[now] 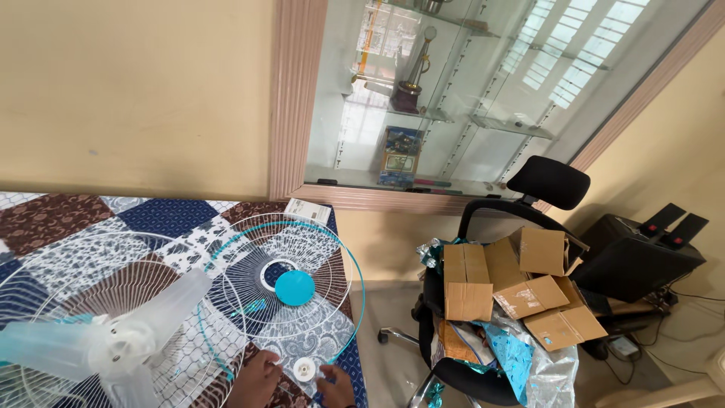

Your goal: The person disassembles a small table fan on a patterned tablecloth. They remove the front grille, unscrew the central hub nut, detach the fan blades, and then remove the rear grille and motor housing.

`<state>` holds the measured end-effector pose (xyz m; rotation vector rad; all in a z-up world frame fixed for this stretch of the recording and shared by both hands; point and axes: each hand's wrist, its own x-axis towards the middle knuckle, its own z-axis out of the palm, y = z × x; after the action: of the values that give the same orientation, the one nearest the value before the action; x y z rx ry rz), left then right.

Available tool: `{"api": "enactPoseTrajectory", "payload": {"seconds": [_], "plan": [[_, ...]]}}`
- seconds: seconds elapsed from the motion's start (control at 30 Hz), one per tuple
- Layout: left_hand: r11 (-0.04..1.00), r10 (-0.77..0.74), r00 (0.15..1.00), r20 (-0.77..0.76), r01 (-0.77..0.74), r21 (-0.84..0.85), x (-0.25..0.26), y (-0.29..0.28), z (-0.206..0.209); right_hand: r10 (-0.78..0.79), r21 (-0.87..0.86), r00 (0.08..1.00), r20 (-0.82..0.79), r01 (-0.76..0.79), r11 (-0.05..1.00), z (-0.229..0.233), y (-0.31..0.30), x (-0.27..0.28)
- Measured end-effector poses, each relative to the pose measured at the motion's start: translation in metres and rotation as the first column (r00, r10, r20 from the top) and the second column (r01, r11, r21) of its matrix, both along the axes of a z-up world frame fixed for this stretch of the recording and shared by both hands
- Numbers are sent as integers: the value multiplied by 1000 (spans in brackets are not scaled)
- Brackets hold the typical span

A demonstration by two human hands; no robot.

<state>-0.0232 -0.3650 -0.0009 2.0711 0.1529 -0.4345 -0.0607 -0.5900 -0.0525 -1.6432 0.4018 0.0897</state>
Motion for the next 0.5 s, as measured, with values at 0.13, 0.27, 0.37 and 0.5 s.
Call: {"api": "enactPoseTrajectory", "payload": {"seconds": [0.13,0.27,0.37,0.5], "plan": [[994,80,987,141,-69,-79,-25,0,21,-14,-27,1000,10,14,1000,14,13,-3],[988,126,931,342,-89,-124,-28,15,50,37,-62,993,109,-30,998,30,41,10],[984,165,906,389,-122,-131,-33,37,70,97,-74,971,220,-82,994,40,63,17],[979,201,909,365,-197,-48,-35,79,100,161,-92,907,389,-136,986,60,98,29]]}}
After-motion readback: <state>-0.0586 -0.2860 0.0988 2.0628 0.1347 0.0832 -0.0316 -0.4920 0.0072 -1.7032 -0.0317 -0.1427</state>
